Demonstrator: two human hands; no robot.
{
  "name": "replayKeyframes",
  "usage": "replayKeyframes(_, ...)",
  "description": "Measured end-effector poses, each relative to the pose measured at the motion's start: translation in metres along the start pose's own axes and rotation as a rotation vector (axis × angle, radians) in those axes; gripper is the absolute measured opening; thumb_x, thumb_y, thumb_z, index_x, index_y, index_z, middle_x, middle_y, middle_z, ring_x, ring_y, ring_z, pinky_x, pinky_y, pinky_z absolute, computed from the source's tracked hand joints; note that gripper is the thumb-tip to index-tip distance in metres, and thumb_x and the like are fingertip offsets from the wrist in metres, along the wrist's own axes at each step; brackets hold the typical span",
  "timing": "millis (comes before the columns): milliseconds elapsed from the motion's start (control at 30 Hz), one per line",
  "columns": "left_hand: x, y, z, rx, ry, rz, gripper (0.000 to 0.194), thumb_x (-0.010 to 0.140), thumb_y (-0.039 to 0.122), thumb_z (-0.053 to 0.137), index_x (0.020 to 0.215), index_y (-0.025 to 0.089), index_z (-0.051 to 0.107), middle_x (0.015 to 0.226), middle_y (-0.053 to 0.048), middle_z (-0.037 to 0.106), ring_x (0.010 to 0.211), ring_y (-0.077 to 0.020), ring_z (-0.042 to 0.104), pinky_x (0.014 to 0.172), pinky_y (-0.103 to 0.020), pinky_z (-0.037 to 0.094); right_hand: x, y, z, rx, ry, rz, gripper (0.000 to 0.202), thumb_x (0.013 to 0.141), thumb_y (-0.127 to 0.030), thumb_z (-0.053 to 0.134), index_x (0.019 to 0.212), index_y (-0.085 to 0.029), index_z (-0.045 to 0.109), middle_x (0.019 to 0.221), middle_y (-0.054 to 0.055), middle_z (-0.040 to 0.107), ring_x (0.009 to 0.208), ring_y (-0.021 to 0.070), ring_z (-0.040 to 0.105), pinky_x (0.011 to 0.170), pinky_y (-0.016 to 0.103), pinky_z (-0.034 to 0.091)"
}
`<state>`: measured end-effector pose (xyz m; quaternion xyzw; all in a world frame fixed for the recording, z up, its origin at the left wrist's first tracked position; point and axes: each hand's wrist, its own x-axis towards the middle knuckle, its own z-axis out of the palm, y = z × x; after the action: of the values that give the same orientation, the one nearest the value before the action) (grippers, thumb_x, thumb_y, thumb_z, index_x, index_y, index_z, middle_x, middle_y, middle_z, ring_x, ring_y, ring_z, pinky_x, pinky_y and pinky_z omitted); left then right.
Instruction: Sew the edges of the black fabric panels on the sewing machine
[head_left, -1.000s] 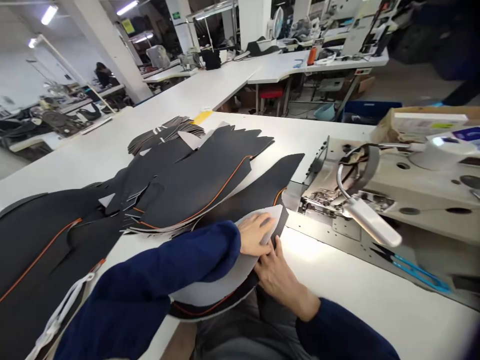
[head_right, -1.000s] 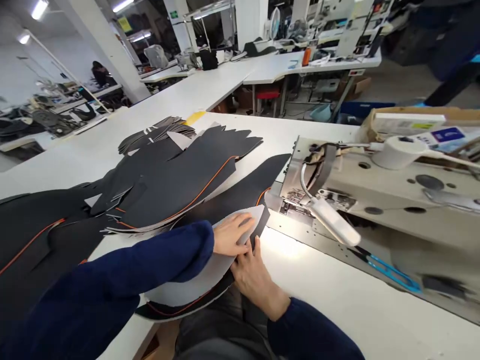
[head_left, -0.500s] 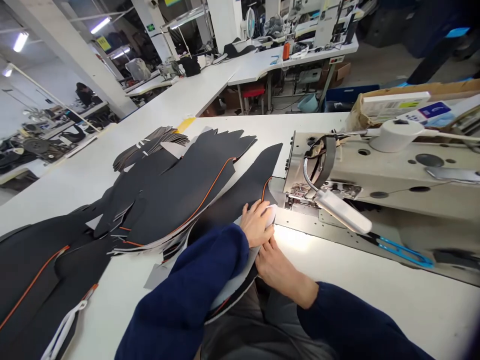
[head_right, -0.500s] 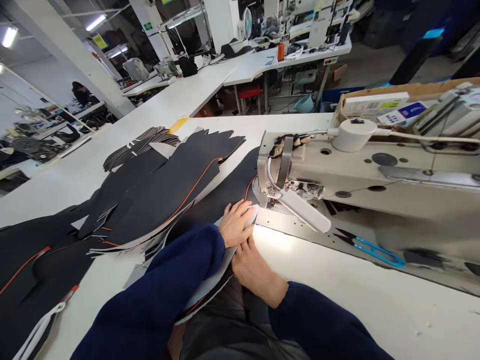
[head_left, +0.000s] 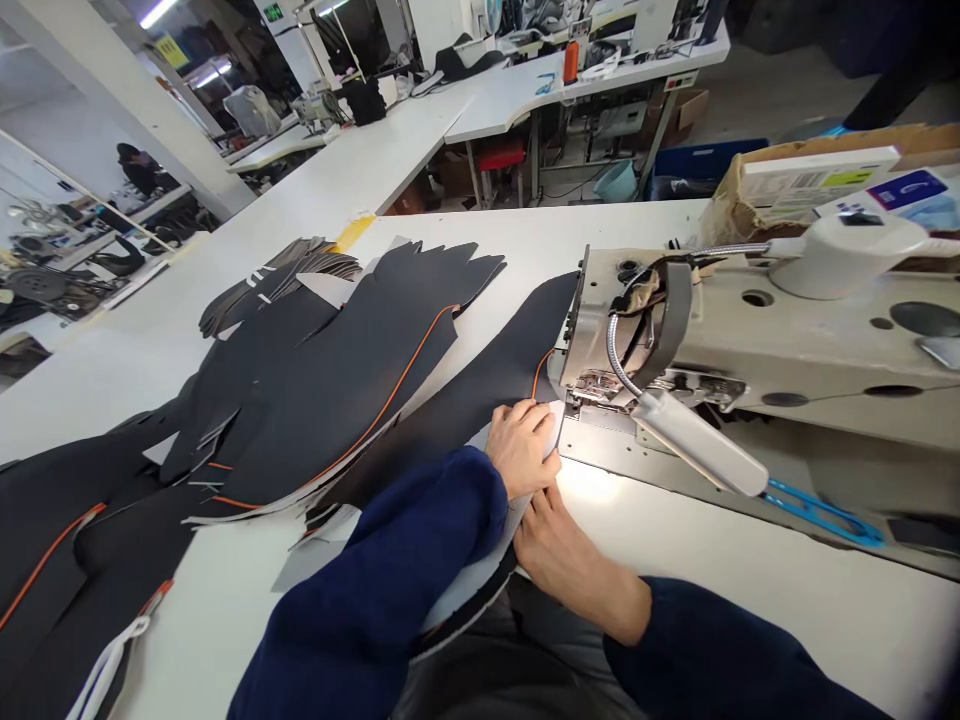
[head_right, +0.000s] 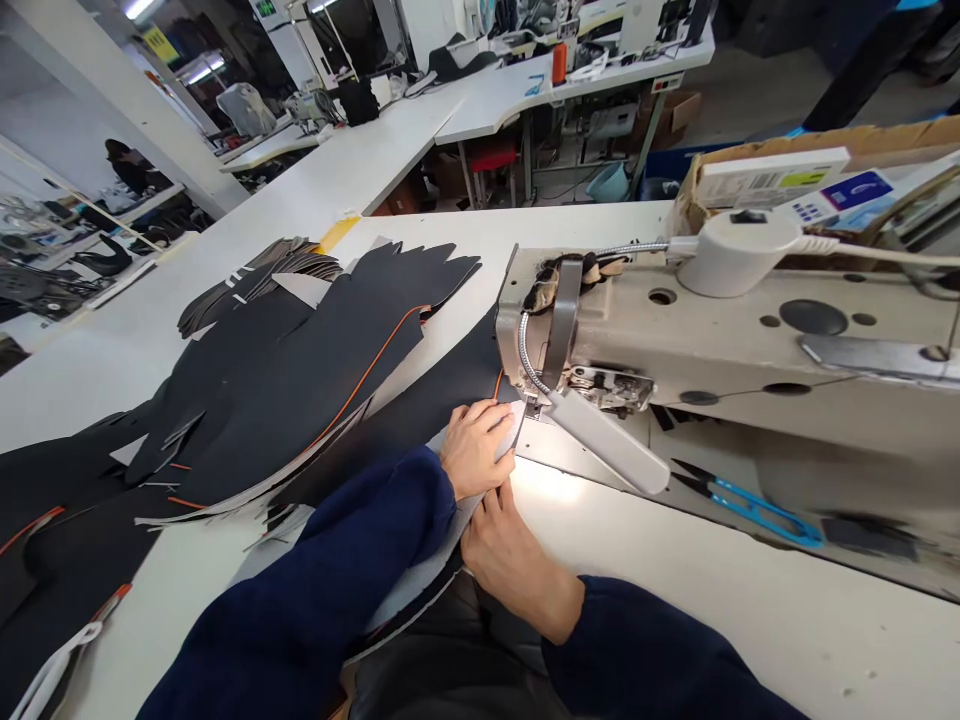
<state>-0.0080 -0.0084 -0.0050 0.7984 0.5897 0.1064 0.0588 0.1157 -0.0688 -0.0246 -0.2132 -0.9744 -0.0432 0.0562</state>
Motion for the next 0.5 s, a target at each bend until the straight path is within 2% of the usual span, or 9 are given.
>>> replayKeyframes(100, 0.005, 0.004, 0.004, -0.026, 0.012, 0.012, 0.045, 0.081, 0.035, 0.052, 0.124, 0.02, 0.057, 0.136, -0.006, 0.054, 0.127, -0.0269, 0.04, 0.1, -0.045, 0.036, -0.004, 0.005, 0.001, -0.01, -0.018, -0.006, 0.023, 0.081, -0.017, 0.053, 0.095, -0.01, 0.069, 0.097, 0.02, 0.066, 0.096, 0.0354, 0.056, 0.093, 0.062, 0.036)
replayKeyframes(233, 0.012, 0.01, 0.006, -0.028, 0.014, 0.021, 0.047, 0.081, 0.035, 0.052, 0.125, 0.02, 0.057, 0.137, -0.006, 0.053, 0.127, -0.0275, 0.04, 0.1, -0.045, 0.036, -0.01, 0.012, 0.006, -0.014, -0.011, 0.006, 0.024, 0.081, -0.016, 0.052, 0.097, -0.009, 0.069, 0.1, 0.021, 0.065, 0.098, 0.0355, 0.055, 0.096, 0.064, 0.031)
replayKeyframes(367, 0.015, 0.014, 0.006, -0.01, 0.001, 0.021, 0.049, 0.081, 0.036, 0.051, 0.127, 0.02, 0.055, 0.137, -0.006, 0.053, 0.128, -0.0272, 0.039, 0.1, -0.045, 0.037, -0.017, 0.015, 0.012, -0.001, -0.054, 0.011, 0.021, 0.08, -0.015, 0.051, 0.09, -0.011, 0.069, 0.094, 0.019, 0.066, 0.094, 0.0348, 0.055, 0.097, 0.065, 0.029)
replayKeyframes(500, 0.017, 0.016, 0.006, 0.01, -0.031, 0.016, 0.05, 0.082, 0.037, 0.049, 0.128, 0.018, 0.054, 0.138, -0.006, 0.051, 0.129, -0.0274, 0.037, 0.101, -0.046, 0.037, -0.019, 0.017, 0.016, 0.014, -0.058, 0.02, 0.024, 0.081, -0.014, 0.049, 0.095, -0.011, 0.069, 0.099, 0.019, 0.065, 0.099, 0.0345, 0.054, 0.099, 0.064, 0.028)
